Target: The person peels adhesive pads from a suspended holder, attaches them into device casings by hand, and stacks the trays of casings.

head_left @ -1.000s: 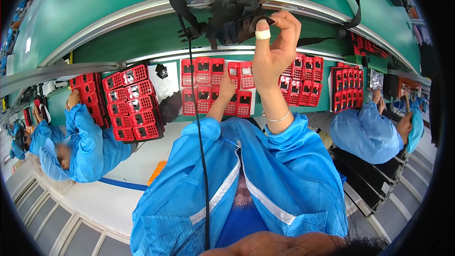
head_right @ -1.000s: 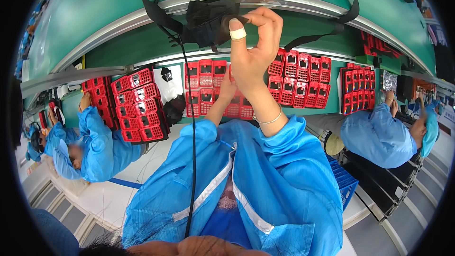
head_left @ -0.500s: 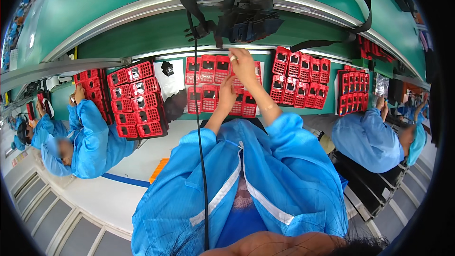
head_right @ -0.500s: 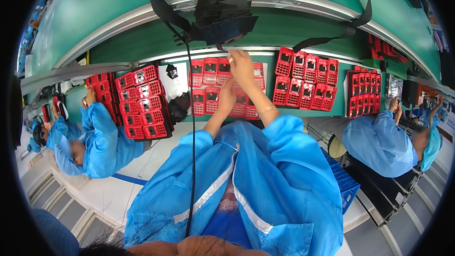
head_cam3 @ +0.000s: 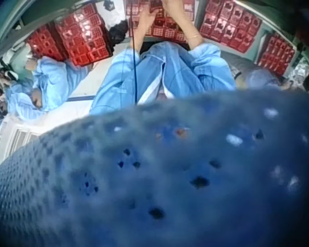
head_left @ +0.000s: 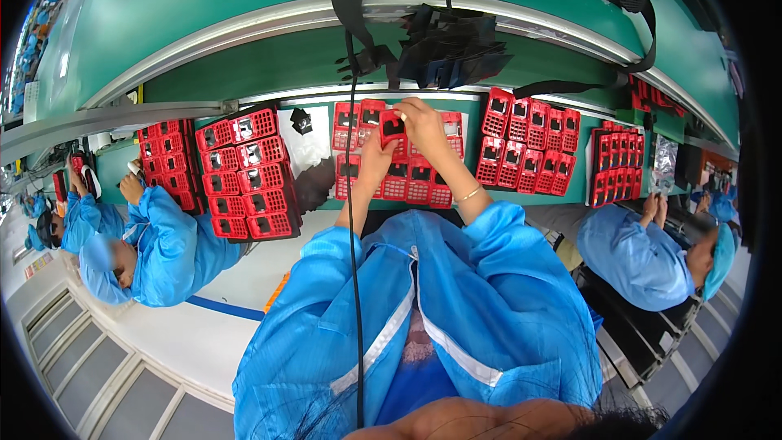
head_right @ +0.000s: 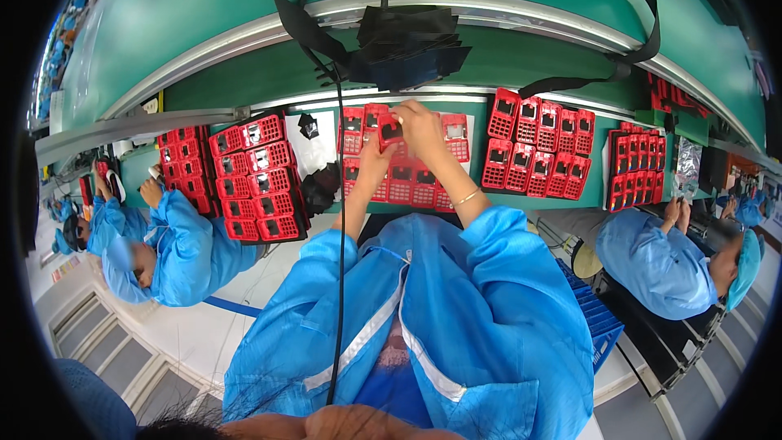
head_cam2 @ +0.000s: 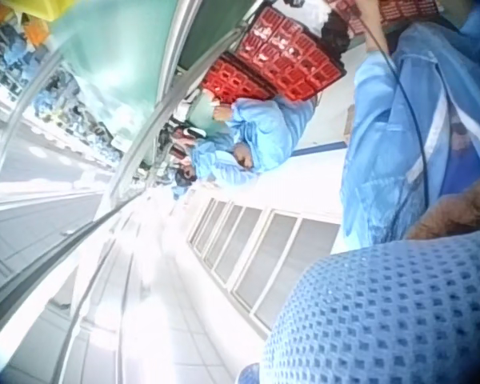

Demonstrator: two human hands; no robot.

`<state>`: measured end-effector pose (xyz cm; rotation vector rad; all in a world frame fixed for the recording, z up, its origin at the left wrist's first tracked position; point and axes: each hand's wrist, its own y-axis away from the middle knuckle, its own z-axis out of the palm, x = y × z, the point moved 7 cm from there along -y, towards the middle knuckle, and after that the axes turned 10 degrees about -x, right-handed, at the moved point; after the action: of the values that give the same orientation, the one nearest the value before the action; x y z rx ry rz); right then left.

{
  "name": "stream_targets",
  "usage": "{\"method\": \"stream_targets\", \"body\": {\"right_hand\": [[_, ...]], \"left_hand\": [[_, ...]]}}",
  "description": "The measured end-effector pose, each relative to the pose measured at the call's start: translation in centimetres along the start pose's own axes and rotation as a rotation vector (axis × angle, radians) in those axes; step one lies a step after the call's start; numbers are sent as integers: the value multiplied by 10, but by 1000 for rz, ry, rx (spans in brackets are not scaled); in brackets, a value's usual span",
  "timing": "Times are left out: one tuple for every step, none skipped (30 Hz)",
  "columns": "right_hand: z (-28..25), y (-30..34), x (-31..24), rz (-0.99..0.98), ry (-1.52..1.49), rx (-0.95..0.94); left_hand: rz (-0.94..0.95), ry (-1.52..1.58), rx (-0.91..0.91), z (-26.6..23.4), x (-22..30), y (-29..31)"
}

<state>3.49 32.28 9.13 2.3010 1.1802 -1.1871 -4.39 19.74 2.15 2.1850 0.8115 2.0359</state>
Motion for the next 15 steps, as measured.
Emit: {"method": "stream_targets", "body": {"right_hand": [[1, 2, 1, 44, -42, -5], [-1, 4, -5, 40, -42, -6], [-5, 10, -3, 133, -222, 30], [-7, 16, 2, 226, -402, 67], [-1, 23, 9, 288, -333, 32], [2, 25, 8, 289, -332, 33], [3, 26, 4, 254, -288, 61], [4, 27, 0, 218, -245, 88], [3, 32, 10, 295, -326, 116], [5, 35, 14, 302, -327, 122], [5, 41, 20, 329, -366, 187], [3, 43, 22, 349, -406, 246], [1, 46, 21, 350, -361, 241], [1, 47, 21, 349, -362, 238], [2, 50, 25, 357, -410, 238]], "left_hand": [[7, 214, -34, 5, -4, -4], [10, 214, -30, 9, -6, -4], [48, 306, 4, 14, -4, -3], [85, 398, 39, 17, -2, -3], [27, 425, 7, 22, -5, -3], [26, 426, 6, 26, -8, -2], [35, 387, 42, 28, -10, 0], [43, 349, 79, 30, -12, 3], [-2, 478, 43, 38, -1, 4], [-6, 475, 35, 41, 5, 4], [10, 469, 45, 42, 12, 5], [29, 464, 66, 41, 12, 5], [28, 464, 69, 41, 12, 5], [62, 430, 94, 40, 14, 6], [93, 396, 112, 40, 20, 6]]}}
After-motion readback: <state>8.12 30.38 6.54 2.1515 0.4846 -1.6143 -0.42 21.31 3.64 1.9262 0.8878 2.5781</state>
